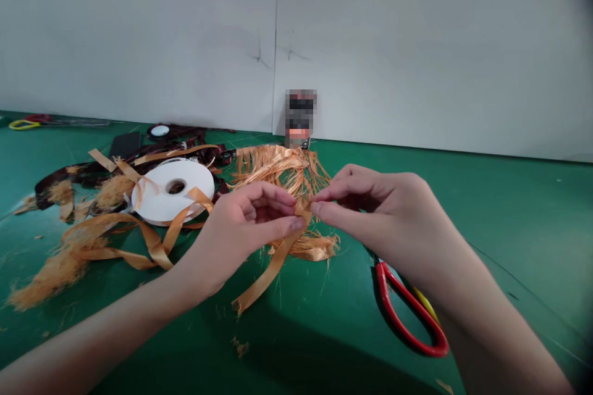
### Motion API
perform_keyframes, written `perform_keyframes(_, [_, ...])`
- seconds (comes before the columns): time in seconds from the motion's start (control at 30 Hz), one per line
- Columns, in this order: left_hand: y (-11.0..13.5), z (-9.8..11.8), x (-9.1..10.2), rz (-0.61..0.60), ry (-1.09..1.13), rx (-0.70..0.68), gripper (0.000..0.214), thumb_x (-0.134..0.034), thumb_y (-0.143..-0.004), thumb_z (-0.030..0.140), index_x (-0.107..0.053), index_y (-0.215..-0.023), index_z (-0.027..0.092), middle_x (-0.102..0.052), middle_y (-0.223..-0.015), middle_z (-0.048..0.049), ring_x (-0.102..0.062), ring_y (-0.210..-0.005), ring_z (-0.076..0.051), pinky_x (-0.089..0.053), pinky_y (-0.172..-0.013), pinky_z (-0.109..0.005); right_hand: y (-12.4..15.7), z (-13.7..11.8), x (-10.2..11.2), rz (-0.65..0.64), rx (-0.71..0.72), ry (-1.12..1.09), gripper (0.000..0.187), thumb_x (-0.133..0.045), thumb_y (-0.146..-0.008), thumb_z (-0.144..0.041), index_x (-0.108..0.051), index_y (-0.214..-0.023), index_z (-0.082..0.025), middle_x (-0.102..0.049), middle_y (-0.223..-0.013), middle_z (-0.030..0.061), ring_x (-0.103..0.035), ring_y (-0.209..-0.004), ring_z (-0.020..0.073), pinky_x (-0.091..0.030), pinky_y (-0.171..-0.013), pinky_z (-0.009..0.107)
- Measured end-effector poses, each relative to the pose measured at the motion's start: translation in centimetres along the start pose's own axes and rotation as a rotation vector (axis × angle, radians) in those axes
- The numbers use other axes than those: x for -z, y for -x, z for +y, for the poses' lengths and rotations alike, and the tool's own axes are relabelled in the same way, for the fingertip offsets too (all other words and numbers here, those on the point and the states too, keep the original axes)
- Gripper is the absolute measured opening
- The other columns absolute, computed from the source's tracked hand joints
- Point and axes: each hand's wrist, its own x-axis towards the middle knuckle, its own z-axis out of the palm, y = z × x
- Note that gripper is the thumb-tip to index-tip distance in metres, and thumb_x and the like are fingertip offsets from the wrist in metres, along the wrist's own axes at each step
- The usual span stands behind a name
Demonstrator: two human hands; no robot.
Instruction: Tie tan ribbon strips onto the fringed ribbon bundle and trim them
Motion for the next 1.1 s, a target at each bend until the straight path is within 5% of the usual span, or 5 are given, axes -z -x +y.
perform_keyframes(0.5, [-0.17,-0.01,0.10,0.016,-0.039,-0.028,0.015,-0.083,-0.069,0.022,-0.072,-0.079,0.022,-0.069,-0.079,0.0039,-0.066,-0.077,-0.009,-0.054,-0.073,-0.018,0.27,-0.47,0.37,-0.005,-0.153,-0.088,0.007,-0.068,-0.065,-0.022,-0.070,-0.059,-0.022,-0.063,-0.070,0.0005,-0.056,-0.070,0.0159,-0.041,-0.057,0.030])
perform_keyframes(1.1, [-0.17,-0.03,-0.03,0.065,0.025,-0.021,0.016,-0.082,-0.072,0.019,-0.071,-0.082,0.023,-0.069,-0.081,0.0048,-0.065,-0.081,-0.007,-0.051,-0.070,-0.013,0.34,-0.45,0.59,0.063,-0.160,-0.037,0.010,-0.070,-0.068,-0.026,-0.066,-0.060,-0.021,-0.064,-0.074,0.0008,-0.057,-0.070,0.0148,-0.042,-0.056,0.028])
